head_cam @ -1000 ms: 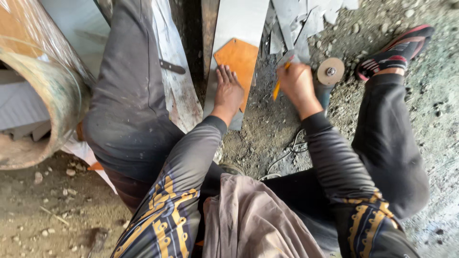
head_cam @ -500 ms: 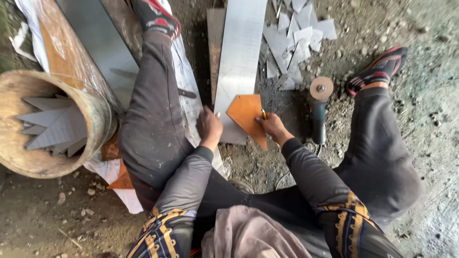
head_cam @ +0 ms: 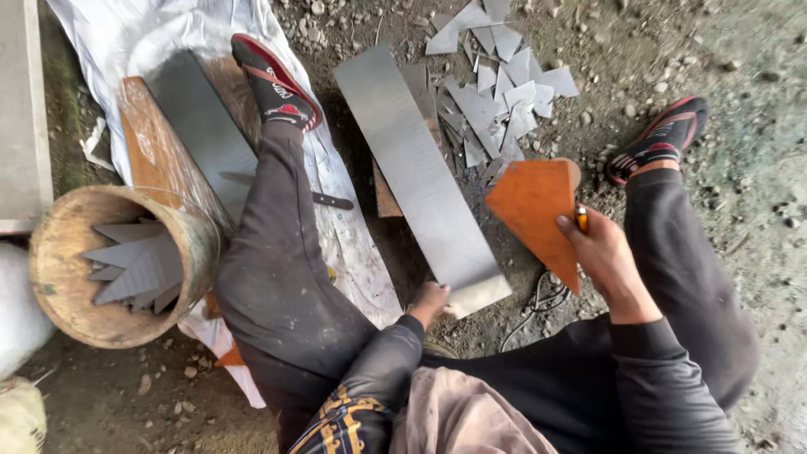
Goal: The person uses a pencil to trace the outline of an orange template onto a metal sheet. They repeatedly reposition the template and mark multiple sections of the metal sheet.
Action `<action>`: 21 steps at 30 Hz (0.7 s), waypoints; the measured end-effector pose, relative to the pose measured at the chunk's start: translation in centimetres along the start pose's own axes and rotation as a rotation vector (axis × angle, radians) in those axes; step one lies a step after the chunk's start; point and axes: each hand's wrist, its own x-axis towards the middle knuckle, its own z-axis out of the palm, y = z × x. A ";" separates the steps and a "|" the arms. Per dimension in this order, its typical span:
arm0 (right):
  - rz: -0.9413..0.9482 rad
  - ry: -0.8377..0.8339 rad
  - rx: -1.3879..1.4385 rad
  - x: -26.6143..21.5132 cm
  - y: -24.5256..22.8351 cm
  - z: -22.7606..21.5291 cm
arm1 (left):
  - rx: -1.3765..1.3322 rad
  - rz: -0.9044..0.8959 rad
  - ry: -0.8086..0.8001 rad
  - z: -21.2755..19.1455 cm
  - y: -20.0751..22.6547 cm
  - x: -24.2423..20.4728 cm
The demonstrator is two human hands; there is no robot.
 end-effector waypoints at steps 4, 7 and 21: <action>0.058 0.100 -0.250 -1.1 0.6 -0.1 | 0.064 0.020 -0.174 1.2 0.5 -0.6; 0.005 0.101 -0.182 -0.7 0.4 -0.3 | 0.371 0.131 -0.229 -2.0 5.4 -0.9; -0.106 -0.182 -0.701 0.0 3.2 -1.9 | 1.396 0.667 0.420 -26.5 29.7 3.1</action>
